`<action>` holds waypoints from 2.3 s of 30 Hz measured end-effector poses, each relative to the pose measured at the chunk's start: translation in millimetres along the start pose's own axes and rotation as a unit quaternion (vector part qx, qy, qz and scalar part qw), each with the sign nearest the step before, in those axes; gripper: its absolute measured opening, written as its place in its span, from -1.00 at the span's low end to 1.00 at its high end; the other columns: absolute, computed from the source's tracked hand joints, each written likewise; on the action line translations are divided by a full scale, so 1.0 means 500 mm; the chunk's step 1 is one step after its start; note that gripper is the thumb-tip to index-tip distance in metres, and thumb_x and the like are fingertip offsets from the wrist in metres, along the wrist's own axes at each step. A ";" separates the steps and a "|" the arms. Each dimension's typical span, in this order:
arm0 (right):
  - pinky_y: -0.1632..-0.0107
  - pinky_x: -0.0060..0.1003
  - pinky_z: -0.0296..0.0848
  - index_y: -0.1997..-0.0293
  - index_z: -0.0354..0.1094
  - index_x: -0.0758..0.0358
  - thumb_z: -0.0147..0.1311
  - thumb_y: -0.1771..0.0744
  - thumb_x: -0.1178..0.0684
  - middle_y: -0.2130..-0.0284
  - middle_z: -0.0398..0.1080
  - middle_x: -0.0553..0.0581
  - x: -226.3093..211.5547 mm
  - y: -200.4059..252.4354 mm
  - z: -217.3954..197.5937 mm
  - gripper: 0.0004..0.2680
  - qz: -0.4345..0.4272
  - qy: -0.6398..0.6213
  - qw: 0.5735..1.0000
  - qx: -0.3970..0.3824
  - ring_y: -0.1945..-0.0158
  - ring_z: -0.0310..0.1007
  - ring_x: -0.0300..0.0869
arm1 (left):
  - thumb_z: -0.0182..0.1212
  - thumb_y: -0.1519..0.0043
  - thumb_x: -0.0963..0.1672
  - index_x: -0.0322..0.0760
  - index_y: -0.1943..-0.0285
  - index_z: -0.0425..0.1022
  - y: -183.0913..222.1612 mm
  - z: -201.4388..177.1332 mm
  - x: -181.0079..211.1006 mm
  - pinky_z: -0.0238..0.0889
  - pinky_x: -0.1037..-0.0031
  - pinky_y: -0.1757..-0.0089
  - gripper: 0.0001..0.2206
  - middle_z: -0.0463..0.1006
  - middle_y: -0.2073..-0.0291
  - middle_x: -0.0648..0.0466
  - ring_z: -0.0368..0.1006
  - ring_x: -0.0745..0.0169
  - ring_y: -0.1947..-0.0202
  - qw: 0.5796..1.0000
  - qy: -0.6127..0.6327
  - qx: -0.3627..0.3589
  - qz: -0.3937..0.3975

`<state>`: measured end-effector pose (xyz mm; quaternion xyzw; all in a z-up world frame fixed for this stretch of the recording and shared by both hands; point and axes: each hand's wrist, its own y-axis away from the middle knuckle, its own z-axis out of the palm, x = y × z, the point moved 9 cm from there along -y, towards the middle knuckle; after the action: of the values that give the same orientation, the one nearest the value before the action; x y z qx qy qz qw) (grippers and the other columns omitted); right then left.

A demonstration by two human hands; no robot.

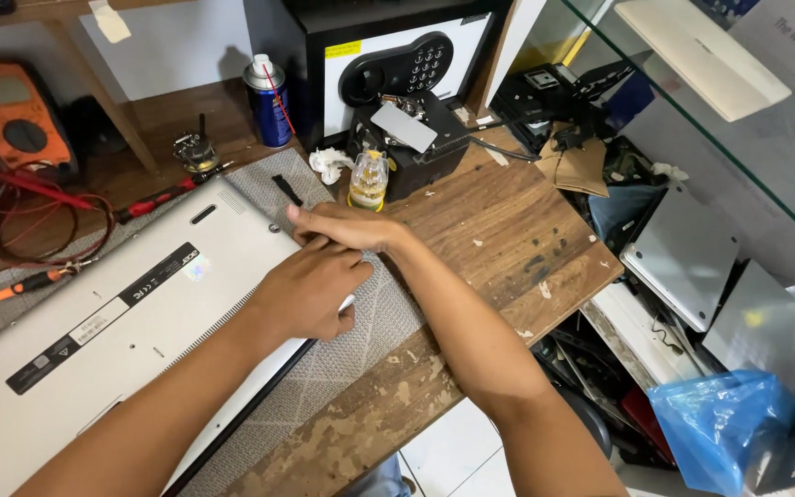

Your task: Using a prying tool and hands to carefully remove the bottom cover of a laptop.

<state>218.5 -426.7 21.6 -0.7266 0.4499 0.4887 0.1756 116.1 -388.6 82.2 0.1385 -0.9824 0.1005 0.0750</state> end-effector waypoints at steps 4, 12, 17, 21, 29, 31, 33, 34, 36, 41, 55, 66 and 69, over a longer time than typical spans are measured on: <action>0.40 -0.34 0.19 0.61 0.28 0.01 -0.21 -0.39 -0.47 0.67 0.20 -0.16 -0.033 0.003 0.013 -0.53 -0.078 -0.012 0.996 -0.049 0.54 0.13 -0.29 | 0.27 -0.03 -0.11 -0.29 0.22 0.53 -0.003 0.022 -0.022 0.35 0.18 0.09 -0.79 0.56 0.37 -0.11 0.52 -0.12 0.19 0.997 0.063 -0.038 -0.023; 0.43 -0.42 0.18 0.62 0.26 -0.01 -0.09 -0.39 -0.39 0.68 0.22 -0.23 -0.094 0.025 0.014 -0.58 -0.100 -0.007 0.993 -0.058 0.56 0.14 -0.37 | 0.24 -0.10 -0.12 -0.33 0.30 0.58 -0.006 0.034 -0.028 0.41 0.19 0.17 -0.85 0.58 0.41 -0.14 0.57 -0.12 0.27 0.997 0.061 -0.027 -0.046; 0.44 -0.43 0.16 0.63 0.26 0.00 0.13 -0.35 -0.24 0.70 0.22 -0.25 -0.107 0.028 0.022 -0.66 -0.113 -0.005 0.992 -0.058 0.56 0.15 -0.41 | 0.18 -0.17 -0.09 -0.38 0.35 0.59 -0.007 0.059 -0.034 0.46 0.15 0.28 -0.78 0.58 0.43 -0.24 0.58 -0.20 0.34 0.993 0.075 -0.057 -0.077; 0.43 -0.44 0.17 0.62 0.25 -0.01 0.15 -0.35 -0.21 0.68 0.21 -0.27 -0.101 0.022 0.023 -0.68 -0.119 -0.001 0.991 -0.059 0.54 0.15 -0.42 | 0.18 -0.17 -0.08 -0.38 0.39 0.60 -0.012 0.069 -0.036 0.46 0.14 0.32 -0.77 0.58 0.46 -0.25 0.58 -0.20 0.38 0.994 0.062 -0.060 -0.071; 0.40 -0.47 0.24 0.57 0.32 -0.02 0.12 -0.36 -0.13 0.65 0.29 -0.28 -0.089 0.017 0.022 -0.74 -0.105 -0.003 0.993 -0.060 0.51 0.19 -0.45 | 0.18 -0.17 -0.09 -0.41 0.45 0.57 -0.018 0.082 -0.040 0.44 0.20 0.42 -0.75 0.55 0.53 -0.26 0.57 -0.22 0.46 0.995 0.055 -0.061 -0.059; 0.39 -0.49 0.27 0.55 0.39 -0.04 0.13 -0.36 -0.14 0.64 0.36 -0.27 -0.079 0.013 0.020 -0.75 -0.098 -0.010 0.994 -0.055 0.50 0.24 -0.47 | 0.18 -0.16 -0.08 -0.40 0.45 0.57 -0.020 0.089 -0.042 0.43 0.19 0.43 -0.74 0.56 0.54 -0.26 0.58 -0.24 0.44 0.995 0.056 -0.066 -0.051; 0.36 -0.43 0.32 0.51 0.43 -0.01 0.11 -0.37 -0.14 0.62 0.40 -0.21 -0.085 0.017 0.018 -0.76 -0.101 -0.011 0.993 -0.051 0.48 0.26 -0.43 | 0.18 -0.18 -0.07 -0.41 0.43 0.58 -0.021 0.072 -0.035 0.44 0.20 0.42 -0.73 0.57 0.53 -0.27 0.59 -0.22 0.43 0.995 0.050 -0.070 -0.049; 0.33 -0.38 0.37 0.48 0.47 0.03 0.09 -0.38 -0.14 0.60 0.43 -0.15 -0.088 0.021 0.016 -0.76 -0.104 -0.012 0.993 -0.048 0.45 0.27 -0.39 | 0.18 -0.19 -0.07 -0.42 0.42 0.59 -0.021 0.065 -0.030 0.45 0.22 0.41 -0.72 0.57 0.52 -0.28 0.59 -0.21 0.42 0.995 0.044 -0.074 -0.046; 0.31 -0.36 0.38 0.45 0.49 0.05 0.07 -0.39 -0.13 0.57 0.45 -0.13 -0.064 0.012 0.018 -0.76 -0.100 -0.018 0.994 -0.048 0.42 0.29 -0.37 | 0.21 -0.18 -0.06 -0.41 0.43 0.59 -0.018 0.038 -0.024 0.45 0.24 0.42 -0.72 0.57 0.53 -0.27 0.60 -0.18 0.44 0.995 0.046 -0.078 -0.041; 0.32 -0.38 0.36 0.48 0.50 0.00 0.03 -0.39 -0.20 0.58 0.39 -0.17 -0.027 0.015 0.015 -0.72 -0.059 -0.030 0.997 -0.029 0.43 0.29 -0.36 | 0.31 -0.11 0.00 -0.35 0.19 0.58 0.000 0.002 -0.010 0.44 0.13 0.19 -0.68 0.62 0.31 -0.19 0.59 -0.17 0.19 0.981 0.049 -0.181 -0.057; 0.41 -0.25 0.50 0.32 0.56 0.27 -0.08 -0.39 -0.33 0.53 0.46 0.13 -0.055 0.052 -0.010 -0.57 0.072 -0.065 0.994 0.056 0.49 0.47 -0.14 | 0.57 0.03 0.05 -0.25 -0.09 0.52 -0.003 0.064 -0.028 -0.07 -0.03 -0.29 -0.43 0.54 -0.10 -0.08 0.34 -0.12 -0.27 0.928 -0.044 -0.364 -0.059; 0.51 -0.07 0.65 0.19 0.35 0.52 -0.11 -0.40 0.10 0.54 0.49 0.40 0.003 0.277 0.069 -0.80 0.224 -0.175 0.952 0.108 0.53 0.60 0.08 | 0.57 -0.01 0.01 -0.29 -0.13 0.52 -0.015 0.069 -0.018 -0.03 -0.01 -0.28 -0.45 0.53 -0.08 -0.07 0.33 -0.15 -0.23 0.920 -0.008 -0.387 -0.070; 0.58 -0.13 0.60 0.25 0.35 0.54 -0.06 -0.37 0.13 0.60 0.44 0.38 -0.005 0.290 0.112 -0.82 0.236 -0.226 0.940 0.098 0.60 0.55 0.06 | 0.59 0.01 0.01 -0.27 -0.14 0.53 -0.017 0.064 -0.018 -0.01 -0.03 -0.28 -0.43 0.54 -0.07 -0.06 0.34 -0.15 -0.22 0.921 -0.002 -0.383 -0.078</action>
<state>67.8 -463.8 24.6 -0.4490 0.6028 0.6208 0.2227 123.2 -401.1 50.8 0.1758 -0.9322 -0.2894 0.1282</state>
